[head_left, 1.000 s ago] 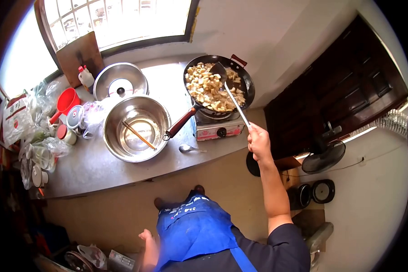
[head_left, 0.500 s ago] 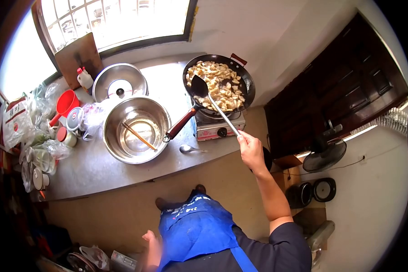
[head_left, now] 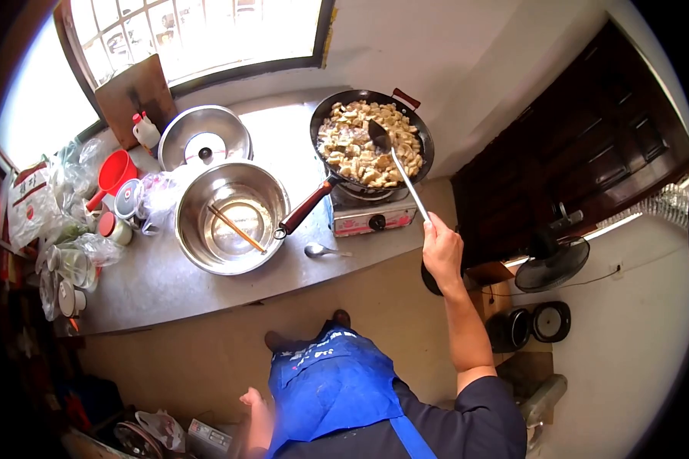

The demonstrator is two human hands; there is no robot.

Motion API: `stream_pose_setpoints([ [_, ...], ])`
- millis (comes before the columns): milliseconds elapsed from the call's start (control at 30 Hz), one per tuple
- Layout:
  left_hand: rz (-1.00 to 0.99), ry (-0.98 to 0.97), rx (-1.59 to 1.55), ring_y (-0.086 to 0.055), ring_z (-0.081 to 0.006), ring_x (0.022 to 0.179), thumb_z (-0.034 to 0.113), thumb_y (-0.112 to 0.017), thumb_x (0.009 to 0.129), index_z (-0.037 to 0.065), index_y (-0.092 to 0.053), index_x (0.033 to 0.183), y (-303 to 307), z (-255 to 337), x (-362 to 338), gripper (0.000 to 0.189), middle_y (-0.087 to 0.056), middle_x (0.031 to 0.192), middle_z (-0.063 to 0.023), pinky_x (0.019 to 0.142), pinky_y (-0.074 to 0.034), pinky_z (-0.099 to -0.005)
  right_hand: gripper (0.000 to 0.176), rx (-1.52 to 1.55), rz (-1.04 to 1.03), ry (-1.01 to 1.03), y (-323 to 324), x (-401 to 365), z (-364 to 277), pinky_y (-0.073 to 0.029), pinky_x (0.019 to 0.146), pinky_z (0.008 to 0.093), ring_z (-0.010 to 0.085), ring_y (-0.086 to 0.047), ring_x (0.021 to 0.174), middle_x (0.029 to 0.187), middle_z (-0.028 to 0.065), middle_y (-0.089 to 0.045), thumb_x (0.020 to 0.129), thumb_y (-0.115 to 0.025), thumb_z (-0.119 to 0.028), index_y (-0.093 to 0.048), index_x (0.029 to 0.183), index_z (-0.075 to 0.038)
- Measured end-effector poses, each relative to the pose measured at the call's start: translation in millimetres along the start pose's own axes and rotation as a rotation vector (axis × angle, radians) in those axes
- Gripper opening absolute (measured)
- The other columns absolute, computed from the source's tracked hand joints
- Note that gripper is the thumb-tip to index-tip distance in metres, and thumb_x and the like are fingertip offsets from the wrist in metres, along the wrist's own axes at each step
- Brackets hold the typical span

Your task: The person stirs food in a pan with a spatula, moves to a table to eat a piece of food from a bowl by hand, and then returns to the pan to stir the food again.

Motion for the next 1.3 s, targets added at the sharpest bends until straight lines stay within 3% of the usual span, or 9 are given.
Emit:
stream_pose_setpoints([
  [133, -0.001, 0.04, -0.024, -0.06, -0.0397, 0.11, 0.004, -0.057, 0.08, -0.008, -0.045, 0.126, -1, 0, -10, 0.049, -0.052, 0.128, -0.0284, 0.092, -0.053, -0.0472, 0.029, -0.029, 0.082, 0.061, 19, 14, -3, -0.051, 0.069, 0.0487, 0.0447, -0.065, 0.081, 0.084, 0.0272, -0.066, 0.096, -0.054, -0.019, -0.067, 0.114, -0.001],
  [333, 0.113, -0.125, 0.026, -0.068, -0.0353, 0.092, 0.004, -0.057, 0.081, -0.009, -0.06, 0.118, -10, -1, 9, 0.039, -0.065, 0.116, -0.024, 0.072, -0.058, -0.0454, 0.03, -0.201, 0.093, 0.351, 17, 82, -33, -0.05, 0.065, 0.0505, 0.0422, -0.066, 0.073, 0.079, 0.0222, -0.068, 0.095, -0.056, -0.019, -0.063, 0.121, -0.005],
  [400, -0.009, -0.01, -0.026, -0.06, -0.0389, 0.112, 0.003, -0.059, 0.079, -0.009, -0.047, 0.125, -16, -1, -2, 0.049, -0.053, 0.129, -0.0284, 0.095, -0.052, -0.0446, 0.029, -0.34, 0.003, 0.427, -1, 104, -44, -0.052, 0.065, 0.0502, 0.0405, -0.067, 0.073, 0.079, 0.02, -0.068, 0.095, -0.056, -0.018, -0.063, 0.121, -0.007],
  [600, -0.033, 0.052, -0.087, -0.061, -0.0398, 0.11, 0.003, -0.059, 0.08, -0.009, -0.047, 0.125, -19, -18, -2, 0.048, -0.054, 0.13, -0.0277, 0.095, -0.052, -0.0457, 0.025, -0.44, -0.096, 0.584, -11, 132, -48, -0.053, 0.067, 0.0509, 0.0416, -0.067, 0.074, 0.078, 0.0191, -0.068, 0.093, -0.056, -0.019, -0.065, 0.114, -0.007],
  [700, 0.092, 0.018, -0.074, -0.068, -0.0372, 0.094, 0.002, -0.058, 0.078, -0.012, -0.059, 0.114, -14, -35, 8, 0.038, -0.064, 0.114, -0.028, 0.074, -0.059, -0.0453, 0.017, -0.495, -0.156, 0.539, 14, 135, -44, -0.052, 0.07, 0.0522, 0.0427, -0.066, 0.076, 0.078, 0.0203, -0.068, 0.092, -0.058, -0.019, -0.065, 0.101, -0.005],
  [933, 0.137, 0.029, 0.235, -0.063, -0.0385, 0.107, 0.0, -0.056, 0.077, -0.012, -0.05, 0.121, -9, -29, 7, 0.046, -0.057, 0.125, -0.0295, 0.084, -0.056, -0.0467, 0.017, -0.564, -0.344, 0.355, 65, 130, -11, -0.05, 0.079, 0.049, 0.042, -0.064, 0.087, 0.087, 0.0231, -0.067, 0.091, -0.059, -0.016, -0.061, 0.092, 0.001],
  [1067, 0.03, 0.031, 0.034, -0.062, -0.0397, 0.109, 0.003, -0.058, 0.079, -0.01, -0.049, 0.123, -23, -24, 11, 0.047, -0.056, 0.126, -0.0293, 0.092, -0.052, -0.0452, 0.031, -0.313, -0.523, 0.279, 95, 114, 4, -0.05, 0.08, 0.0443, 0.0394, -0.065, 0.09, 0.095, 0.0207, -0.069, 0.091, -0.057, -0.013, -0.064, 0.12, -0.004],
  [1167, 0.026, -0.018, 0.112, -0.06, -0.04, 0.112, 0.004, -0.058, 0.081, -0.008, -0.048, 0.124, -26, -5, 1, 0.046, -0.055, 0.127, -0.0283, 0.097, -0.05, -0.044, 0.038, -0.229, -0.496, 0.16, 132, 107, -2, -0.041, 0.06, 0.0288, 0.0117, -0.045, 0.062, 0.07, 0.004, -0.055, 0.094, -0.057, -0.008, -0.063, 0.131, -0.01],
  [1300, -0.004, -0.024, 0.225, -0.059, -0.04, 0.113, 0.007, -0.06, 0.082, -0.006, -0.048, 0.125, -25, 22, -16, 0.047, -0.056, 0.128, -0.0272, 0.098, -0.049, -0.0439, 0.032, -0.285, -0.536, 0.114, 172, 118, -18, -0.039, 0.058, 0.0278, 0.0093, -0.044, 0.062, 0.067, 0.0017, -0.055, 0.093, -0.058, -0.007, -0.067, 0.124, -0.009],
])
Point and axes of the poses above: each hand's wrist, its own x-axis towards the middle knuckle, its own y-axis out of the back of the hand, z = x × y, the point moved 8 cm from there along x, towards the middle knuckle
